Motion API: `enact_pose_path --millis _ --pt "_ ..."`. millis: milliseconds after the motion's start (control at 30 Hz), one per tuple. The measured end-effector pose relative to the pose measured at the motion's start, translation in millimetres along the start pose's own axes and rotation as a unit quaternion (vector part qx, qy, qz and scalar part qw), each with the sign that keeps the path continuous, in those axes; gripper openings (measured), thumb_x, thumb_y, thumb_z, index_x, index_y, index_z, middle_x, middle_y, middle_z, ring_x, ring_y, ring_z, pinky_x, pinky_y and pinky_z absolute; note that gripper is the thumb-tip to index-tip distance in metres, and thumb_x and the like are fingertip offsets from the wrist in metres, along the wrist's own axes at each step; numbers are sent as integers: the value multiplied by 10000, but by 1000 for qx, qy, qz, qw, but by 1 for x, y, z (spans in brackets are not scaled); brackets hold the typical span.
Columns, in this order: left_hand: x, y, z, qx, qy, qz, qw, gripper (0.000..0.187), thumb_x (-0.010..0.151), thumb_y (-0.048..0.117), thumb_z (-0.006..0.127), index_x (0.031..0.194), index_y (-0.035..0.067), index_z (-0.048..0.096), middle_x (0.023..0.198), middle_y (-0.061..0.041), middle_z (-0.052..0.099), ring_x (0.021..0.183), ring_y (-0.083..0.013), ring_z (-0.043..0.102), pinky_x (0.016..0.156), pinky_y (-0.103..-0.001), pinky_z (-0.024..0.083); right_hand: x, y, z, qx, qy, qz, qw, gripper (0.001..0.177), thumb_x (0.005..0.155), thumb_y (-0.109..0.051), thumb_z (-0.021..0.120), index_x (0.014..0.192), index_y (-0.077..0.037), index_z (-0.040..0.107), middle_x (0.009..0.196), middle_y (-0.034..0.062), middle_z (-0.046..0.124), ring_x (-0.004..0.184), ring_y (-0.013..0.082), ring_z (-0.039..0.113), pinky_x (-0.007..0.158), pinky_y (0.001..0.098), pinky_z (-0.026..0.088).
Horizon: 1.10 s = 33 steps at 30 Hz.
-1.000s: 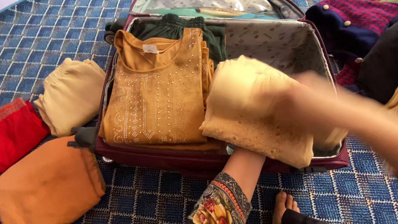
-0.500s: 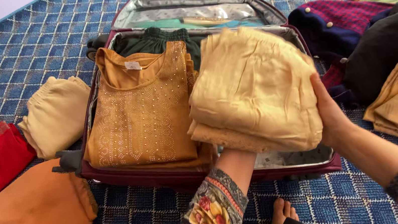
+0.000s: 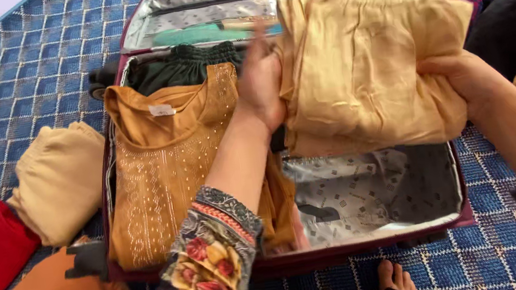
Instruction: The person packs various folded garments into a suitcase on the floor, arranging a yellow embellished tunic, several pairs of pants, and a red shawl before closing the lid.
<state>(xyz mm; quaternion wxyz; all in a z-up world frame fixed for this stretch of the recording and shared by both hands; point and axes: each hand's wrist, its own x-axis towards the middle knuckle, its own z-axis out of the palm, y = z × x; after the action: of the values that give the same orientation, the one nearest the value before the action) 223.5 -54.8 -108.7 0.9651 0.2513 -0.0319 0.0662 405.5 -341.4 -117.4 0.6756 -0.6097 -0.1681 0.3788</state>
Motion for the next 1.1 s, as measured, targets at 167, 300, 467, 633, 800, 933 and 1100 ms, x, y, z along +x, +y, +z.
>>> enact_pose_path --millis 167,300,467,633,800,933,1100 --pt "13 -63 -64 447 200 -113 864 470 844 246 810 1168 -82 713 1026 -159 734 944 -285 687 803 -461 565 42 53 -19 -142 61 104 982 346 866 -32 679 1204 40 694 1143 162 732 953 297 722 845 463 602" --pt "-2 -99 -97 456 299 -204 813 544 815 130 694 1332 5 579 1177 -184 702 1039 -301 684 872 -445 551 51 97 -7 -243 38 148 958 377 796 8 733 1170 52 721 1102 147 758 957 278 734 848 427 598" --pt "9 -112 -96 507 393 -136 755 673 839 82 557 1494 93 401 1383 -216 595 1234 -360 602 1000 -439 510 56 94 10 -242 54 65 967 413 789 -4 733 1200 -9 700 1112 100 749 988 232 720 863 389 582" --pt "22 -112 -90 530 446 -111 713 706 876 91 491 1566 165 361 1497 -187 532 1378 -366 505 1103 -413 439 67 90 24 -331 82 -31 940 436 769 -17 770 1198 -11 690 1112 85 752 1012 205 708 878 360 568" --pt "19 -117 -105 503 437 -87 740 716 883 59 489 1575 155 336 1496 -192 527 1383 -344 506 1118 -392 419 65 92 25 -334 88 -3 938 442 762 -42 778 1196 -22 695 1090 83 760 991 202 711 872 355 563" --pt "19 -120 -109 491 440 -103 745 716 885 52 479 1576 155 327 1511 -184 509 1380 -341 507 1105 -390 431 67 94 20 -345 93 35 933 413 774 -57 790 1177 -11 709 1081 96 766 975 211 717 866 366 568" --pt "20 -119 -110 488 439 -103 748 742 874 45 472 1587 167 308 1520 -184 503 1378 -344 510 1099 -387 443 67 103 16 -305 90 29 948 440 763 -41 783 1194 -18 697 1095 80 758 981 202 712 868 356 569"
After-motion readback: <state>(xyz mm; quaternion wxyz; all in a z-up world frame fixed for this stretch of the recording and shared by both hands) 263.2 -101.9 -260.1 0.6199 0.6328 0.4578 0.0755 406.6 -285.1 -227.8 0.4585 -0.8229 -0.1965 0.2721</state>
